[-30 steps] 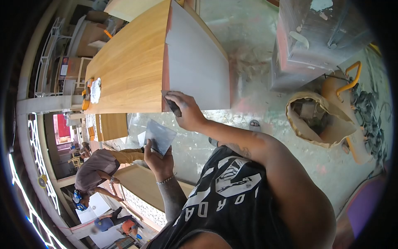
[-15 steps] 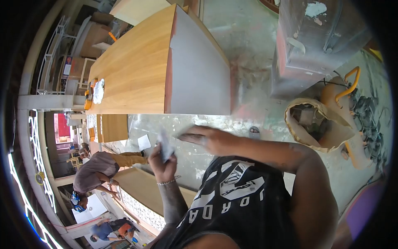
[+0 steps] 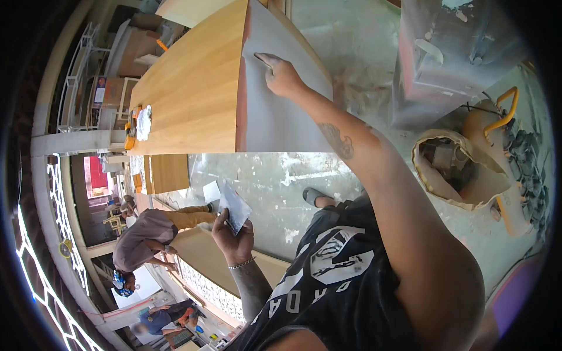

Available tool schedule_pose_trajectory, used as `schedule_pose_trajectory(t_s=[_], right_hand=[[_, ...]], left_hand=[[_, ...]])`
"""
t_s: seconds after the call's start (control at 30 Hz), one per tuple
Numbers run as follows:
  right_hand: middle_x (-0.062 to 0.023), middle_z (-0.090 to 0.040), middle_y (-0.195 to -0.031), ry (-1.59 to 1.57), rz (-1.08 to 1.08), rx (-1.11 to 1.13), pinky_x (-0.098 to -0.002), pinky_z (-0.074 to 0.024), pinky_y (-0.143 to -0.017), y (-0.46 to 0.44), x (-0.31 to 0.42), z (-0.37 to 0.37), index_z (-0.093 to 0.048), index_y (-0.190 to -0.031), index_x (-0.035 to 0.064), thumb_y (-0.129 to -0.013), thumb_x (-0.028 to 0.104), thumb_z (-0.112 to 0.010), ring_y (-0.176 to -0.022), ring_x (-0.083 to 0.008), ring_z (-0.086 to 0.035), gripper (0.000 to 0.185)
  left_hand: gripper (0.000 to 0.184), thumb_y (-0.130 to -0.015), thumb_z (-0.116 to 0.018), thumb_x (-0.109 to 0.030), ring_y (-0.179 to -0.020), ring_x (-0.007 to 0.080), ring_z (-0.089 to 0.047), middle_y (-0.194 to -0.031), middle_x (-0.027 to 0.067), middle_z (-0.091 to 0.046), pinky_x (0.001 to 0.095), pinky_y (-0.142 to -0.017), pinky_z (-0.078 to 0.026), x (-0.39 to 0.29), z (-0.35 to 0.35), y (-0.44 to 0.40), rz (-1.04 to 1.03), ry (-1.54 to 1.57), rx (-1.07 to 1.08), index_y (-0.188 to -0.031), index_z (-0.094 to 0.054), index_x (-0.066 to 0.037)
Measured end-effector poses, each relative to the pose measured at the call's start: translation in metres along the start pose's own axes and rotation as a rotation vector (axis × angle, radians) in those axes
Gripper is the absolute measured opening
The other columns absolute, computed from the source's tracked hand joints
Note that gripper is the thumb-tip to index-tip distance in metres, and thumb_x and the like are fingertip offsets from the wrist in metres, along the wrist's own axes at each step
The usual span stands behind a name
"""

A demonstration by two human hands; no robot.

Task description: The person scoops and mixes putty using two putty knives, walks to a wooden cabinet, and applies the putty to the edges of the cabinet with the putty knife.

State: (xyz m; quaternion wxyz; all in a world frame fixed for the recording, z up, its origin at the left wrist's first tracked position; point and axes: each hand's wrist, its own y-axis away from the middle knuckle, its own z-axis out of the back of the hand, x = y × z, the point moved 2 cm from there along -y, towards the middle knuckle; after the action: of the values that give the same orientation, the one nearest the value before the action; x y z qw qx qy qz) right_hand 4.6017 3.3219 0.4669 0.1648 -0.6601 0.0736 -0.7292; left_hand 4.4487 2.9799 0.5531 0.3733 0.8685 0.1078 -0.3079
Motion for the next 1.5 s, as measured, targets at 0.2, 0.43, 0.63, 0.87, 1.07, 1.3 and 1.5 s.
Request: schedule_pose_trajectory(t_s=[0.2, 0.43, 0.63, 0.87, 1.07, 1.3, 1.5], right_hand=[[-0.0179, -0.056, -0.133, -0.041, -0.057, 0.048, -0.036, -0.0462, -0.098, -0.007, 0.011, -0.013, -0.052, -0.134, 0.0062, -0.083, -0.002, -0.043, -0.116, -0.0345, -0.057, 0.053], [-0.0178, -0.056, -0.13, -0.066, 0.027, -0.009, -0.0379, -0.0472, -0.096, 0.019, 0.017, -0.029, -0.053, -0.13, 0.0057, -0.082, -0.003, -0.045, -0.115, -0.0349, -0.057, 0.049], [-0.0187, -0.058, -0.127, -0.06, 0.093, -0.014, -0.0433, -0.048, -0.093, 0.055, 0.03, -0.034, -0.053, -0.128, 0.0053, -0.078, -0.005, -0.051, -0.112, -0.0399, -0.057, 0.051], [-0.0157, -0.05, -0.136, 0.05, 0.123, 0.068, -0.0425, -0.0335, -0.104, 0.115, 0.052, -0.045, -0.044, -0.136, 0.0059, -0.075, -0.005, -0.053, -0.125, -0.0337, -0.048, 0.062], [-0.0153, -0.048, -0.139, 0.013, 0.128, 0.099, -0.0429, -0.0348, -0.103, 0.158, 0.075, -0.048, -0.044, -0.136, 0.0045, -0.073, -0.006, -0.058, -0.127, -0.0341, -0.046, 0.065], [-0.0153, -0.047, -0.14, -0.184, 0.099, 0.172, -0.0411, -0.0392, -0.105, 0.195, 0.095, -0.052, -0.044, -0.139, 0.0028, -0.07, -0.012, -0.054, -0.128, -0.033, -0.047, 0.071], [-0.0158, -0.051, -0.137, -0.193, 0.176, 0.391, -0.0407, -0.0389, -0.108, 0.193, 0.127, -0.007, -0.049, -0.138, 0.0073, -0.074, -0.014, -0.044, -0.127, -0.0325, -0.049, 0.068]], left_hand=[[0.028, -0.091, -0.053, -0.013, -0.091, 0.0198, -0.071, -0.107, 0.0063, -0.07, 0.032, -0.06, -0.058, -0.001, 0.01, -0.004, 0.017, 0.006, -0.025, -0.117, -0.06, -0.005], [0.027, -0.091, -0.054, -0.012, -0.091, 0.0195, -0.071, -0.107, 0.0067, -0.07, 0.0319, -0.062, -0.058, -0.001, 0.016, -0.011, 0.023, 0.003, -0.032, -0.116, -0.06, -0.004], [0.027, -0.09, -0.055, -0.012, -0.091, 0.0192, -0.07, -0.106, 0.0067, -0.07, 0.031, -0.063, -0.058, 0.0, 0.0, -0.017, 0.051, -0.012, -0.007, -0.115, -0.06, -0.004], [0.027, -0.089, -0.053, -0.016, -0.092, 0.0185, -0.069, -0.105, 0.0037, -0.07, 0.0321, -0.067, -0.055, -0.002, -0.005, -0.023, 0.045, -0.068, 0.048, -0.114, -0.061, -0.007], [0.025, -0.089, -0.055, -0.014, -0.088, 0.0186, -0.07, -0.103, 0.0044, -0.07, 0.0312, -0.063, -0.056, -0.002, -0.009, -0.021, -0.003, -0.061, 0.024, -0.112, -0.061, -0.007], [0.025, -0.09, -0.055, -0.011, -0.087, 0.0217, -0.07, -0.102, 0.008, -0.07, 0.0328, -0.062, -0.058, -0.003, -0.005, -0.021, -0.046, 0.027, 0.073, -0.113, -0.062, -0.006], [0.022, -0.091, -0.053, -0.012, -0.087, 0.0195, -0.065, -0.098, 0.0087, -0.069, 0.0308, -0.064, -0.057, 0.004, 0.005, -0.021, 0.084, 0.206, 0.172, -0.11, -0.063, -0.006]])
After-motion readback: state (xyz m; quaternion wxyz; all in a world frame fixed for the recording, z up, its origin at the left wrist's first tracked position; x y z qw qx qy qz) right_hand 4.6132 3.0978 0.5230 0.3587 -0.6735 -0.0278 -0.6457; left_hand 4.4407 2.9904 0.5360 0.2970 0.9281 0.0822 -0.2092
